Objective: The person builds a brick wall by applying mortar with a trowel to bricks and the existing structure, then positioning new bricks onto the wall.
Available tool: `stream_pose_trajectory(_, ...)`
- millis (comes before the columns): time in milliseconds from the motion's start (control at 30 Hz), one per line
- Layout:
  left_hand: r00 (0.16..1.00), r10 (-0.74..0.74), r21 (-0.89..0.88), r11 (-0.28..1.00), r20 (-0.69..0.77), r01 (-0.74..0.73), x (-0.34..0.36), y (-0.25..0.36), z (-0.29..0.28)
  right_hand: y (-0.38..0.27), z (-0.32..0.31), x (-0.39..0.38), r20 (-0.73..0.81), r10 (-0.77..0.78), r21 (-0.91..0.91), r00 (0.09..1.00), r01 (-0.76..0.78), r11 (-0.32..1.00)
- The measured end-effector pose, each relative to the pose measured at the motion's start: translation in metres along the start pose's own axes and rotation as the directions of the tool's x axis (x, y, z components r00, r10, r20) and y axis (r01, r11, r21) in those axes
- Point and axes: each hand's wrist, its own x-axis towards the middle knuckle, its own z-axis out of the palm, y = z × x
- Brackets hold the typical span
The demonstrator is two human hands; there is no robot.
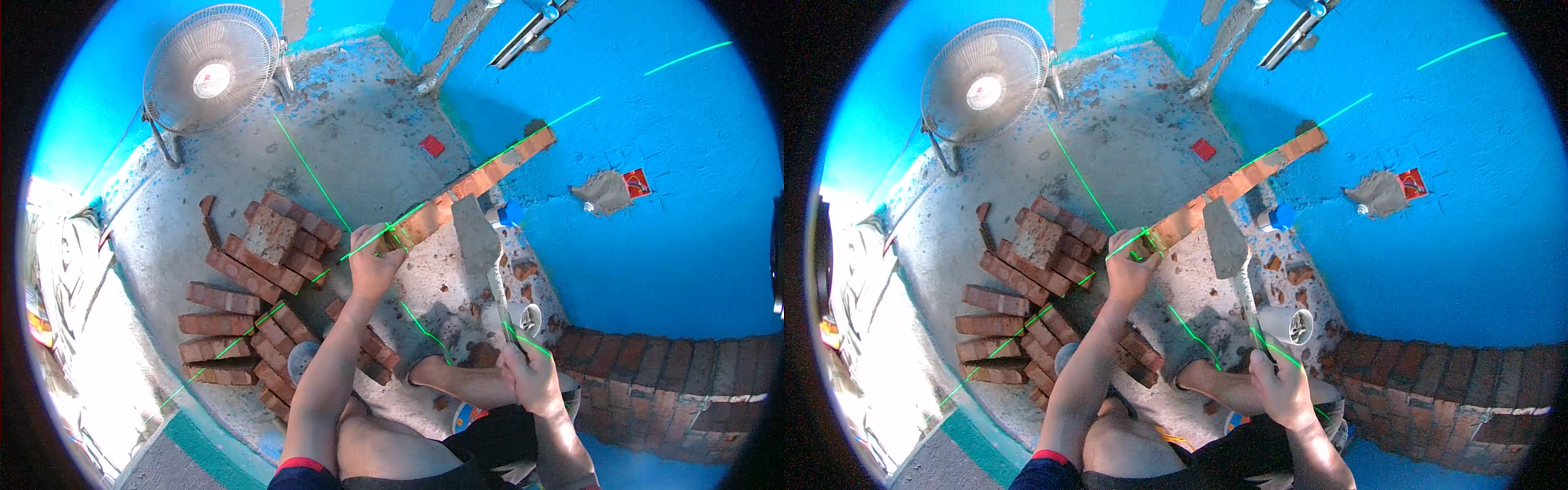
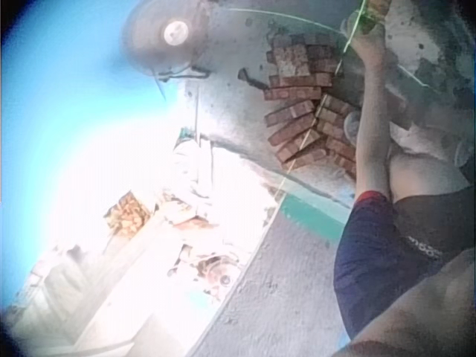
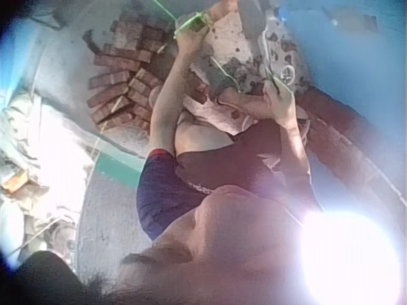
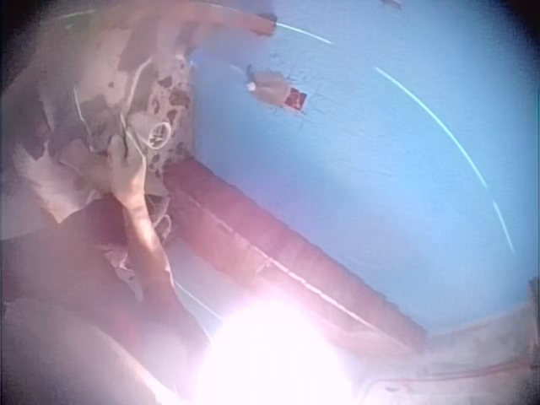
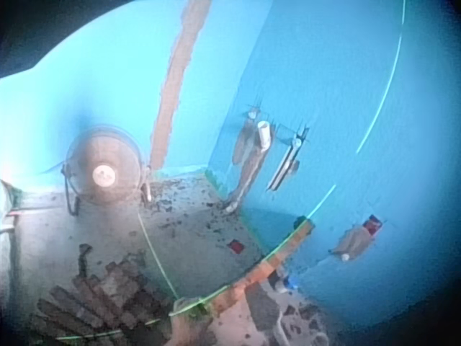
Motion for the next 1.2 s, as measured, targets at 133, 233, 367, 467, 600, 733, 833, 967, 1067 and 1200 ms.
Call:
stream_pose_trajectory(133, 1.0, 0.006, 0.005, 1.0, 0.004, -0.006, 0.0, 0.0, -0.001, 0.003, -0.006, 0.005, -0.01, -0.029, -0.094, 1.0, 0.028, 0.995)
stream_pose_trajectory(233, 1.0, 0.012, 0.015, 1.0, -0.001, -0.012, 0.001, 0.001, -0.001, -0.001, -0.008, 0.009, -0.015, -0.052, -0.065, 0.999, 0.051, 0.997)
stream_pose_trajectory(367, 1.0, -0.016, 0.0, 1.0, 0.005, 0.016, 0.0, 0.002, 0.0, -0.006, -0.006, 0.01, -0.085, -0.022, 0.002, 0.996, 0.022, 1.0)
stream_pose_trajectory(467, 0.999, -0.031, -0.007, 0.999, 0.023, 0.031, 0.0, -0.001, -0.001, -0.008, -0.007, 0.011, -0.079, -0.011, 0.025, 0.997, 0.013, 1.0)
stream_pose_trajectory(600, 1.0, -0.019, -0.006, 1.0, 0.02, 0.019, 0.001, -0.003, 0.0, -0.003, -0.01, 0.009, -0.09, -0.031, -0.028, 0.995, 0.028, 0.999)
stream_pose_trajectory(733, 1.0, 0.002, 0.0, 1.0, -0.006, -0.002, 0.002, 0.004, 0.0, 0.004, -0.012, 0.009, -0.084, -0.092, -0.16, 0.992, 0.078, 0.984)
stream_pose_trajectory(833, 1.0, -0.007, -0.013, 1.0, -0.002, 0.007, 0.002, 0.005, -0.003, 0.001, -0.009, 0.008, -0.021, -0.136, -0.202, 0.99, 0.129, 0.971)
stream_pose_trajectory(967, 1.0, -0.007, -0.031, 1.0, -0.004, 0.007, 0.002, 0.003, -0.004, 0.002, -0.008, 0.004, -0.008, -0.134, -0.283, 0.991, 0.126, 0.951)
stream_pose_trajectory(1067, 1.0, -0.007, -0.032, 0.999, -0.002, 0.007, 0.001, 0.001, 0.0, -0.009, -0.006, 0.001, 0.015, -0.271, -0.411, 0.963, 0.253, 0.876)
stream_pose_trajectory(1200, 1.0, -0.027, -0.079, 0.996, 0.0, 0.027, -0.001, -0.002, 0.0, -0.027, 0.005, -0.004, 0.094, -0.383, -0.425, 0.919, 0.385, 0.819)
